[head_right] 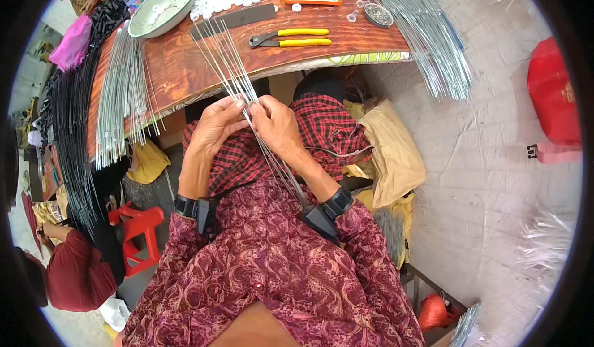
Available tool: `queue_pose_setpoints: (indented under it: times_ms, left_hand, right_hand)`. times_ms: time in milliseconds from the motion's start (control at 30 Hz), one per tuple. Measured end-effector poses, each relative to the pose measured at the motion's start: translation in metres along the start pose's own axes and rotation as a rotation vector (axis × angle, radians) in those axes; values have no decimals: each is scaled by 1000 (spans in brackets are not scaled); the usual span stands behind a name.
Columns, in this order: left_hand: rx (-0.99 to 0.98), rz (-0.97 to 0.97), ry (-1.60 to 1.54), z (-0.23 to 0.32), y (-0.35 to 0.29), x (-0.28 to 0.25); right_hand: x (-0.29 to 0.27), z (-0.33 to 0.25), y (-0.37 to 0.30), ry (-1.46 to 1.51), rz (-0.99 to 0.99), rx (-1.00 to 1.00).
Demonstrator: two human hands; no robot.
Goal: The recorder gathers metal ribs and attaches them to a circular connector piece to form the frame of an umbrella.
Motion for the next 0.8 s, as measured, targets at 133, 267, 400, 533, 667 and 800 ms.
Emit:
queue_pose_setpoints:
  times_ms: [133,267,400,533,667,800]
  left_hand:
    - [-3,100,108,3,-5,2]
    - [3,133,111,0,-6,0]
    - [22,164,58,5,-4,3]
    - [30,159,25,6,-7,-1]
    - [16,147,35,3,-8,-2]
    - [3,112,87,9,-8,-5]
  right_hand:
    - [-1,9,2,36,33,44]
    - [2,5,-3,121,-45,57]
    - [-3,-1,5,284,-133,99]
    - [-7,2,9,369,-134,225]
    - [-3,13,5,388,-174,255]
    - [-2,10,8,331,-162,201]
Point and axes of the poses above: each hand's wrist, its own y-axis towards the middle knuckle, its own x-axis out of the palm, z = x × y, the point moved 3 cm from there along y, towards the middle knuckle, and after that the axes turned 4 degrees about -z, right-handed, at the moved point
